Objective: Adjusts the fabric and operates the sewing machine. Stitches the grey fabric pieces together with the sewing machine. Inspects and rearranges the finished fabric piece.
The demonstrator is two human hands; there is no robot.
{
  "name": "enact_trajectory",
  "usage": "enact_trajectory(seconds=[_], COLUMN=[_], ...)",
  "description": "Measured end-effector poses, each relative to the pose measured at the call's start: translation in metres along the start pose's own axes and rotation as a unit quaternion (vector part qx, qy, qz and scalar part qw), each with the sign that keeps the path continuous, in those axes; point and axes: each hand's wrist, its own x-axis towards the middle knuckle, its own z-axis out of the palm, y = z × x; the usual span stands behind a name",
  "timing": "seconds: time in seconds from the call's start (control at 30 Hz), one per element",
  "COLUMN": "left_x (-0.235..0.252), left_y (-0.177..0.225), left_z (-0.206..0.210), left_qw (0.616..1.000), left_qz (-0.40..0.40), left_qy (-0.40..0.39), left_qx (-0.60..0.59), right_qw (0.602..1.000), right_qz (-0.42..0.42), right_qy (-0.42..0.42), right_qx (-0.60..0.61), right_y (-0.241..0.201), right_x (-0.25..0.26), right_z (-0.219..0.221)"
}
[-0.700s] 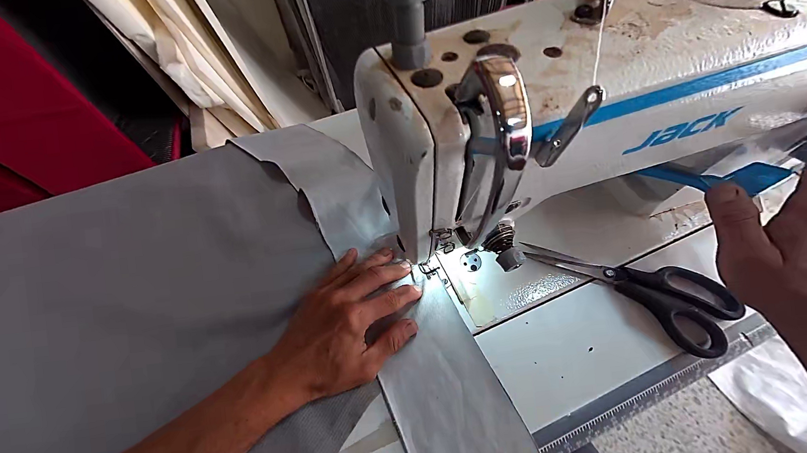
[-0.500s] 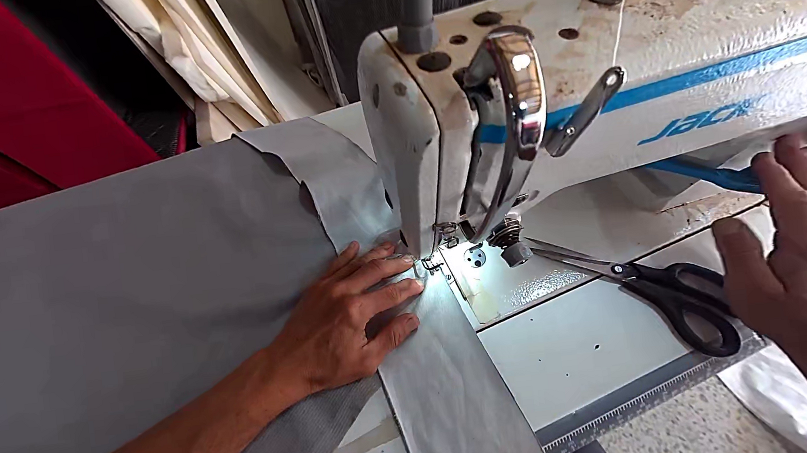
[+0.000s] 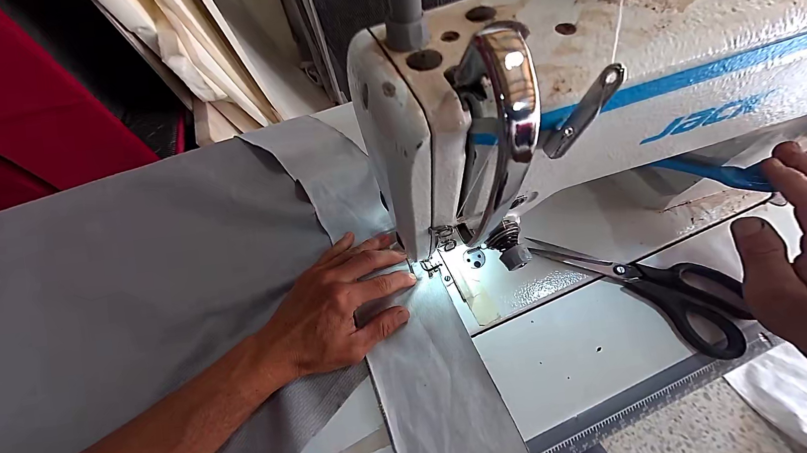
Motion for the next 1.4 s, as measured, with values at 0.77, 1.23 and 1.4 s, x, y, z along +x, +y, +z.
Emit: enact_trajectory(seconds=[0.77,1.23,1.4], left_x=[0.005,-0.001,-0.003], left_y=[-0.010,-0.006,-0.005], left_z=[-0.004,-0.003,-0.004], left_qw=[1.000,0.999,0.999], left_qz=[0.014,0.033,0.023], left_qy=[-0.011,-0.016,-0.020], left_qx=[-0.002,-0.012,-0.015], right_qw=[0.995,0.996,0.996], right_qz=[0.061,0.055,0.003], right_qy=[-0.079,-0.068,0.075], right_qx=[0.028,0.015,0.052], right_y=[0.004,-0.001,-0.046], right_x=[-0.022,-0.018,-0.043], right_z=[0.001,-0.009,-0.026])
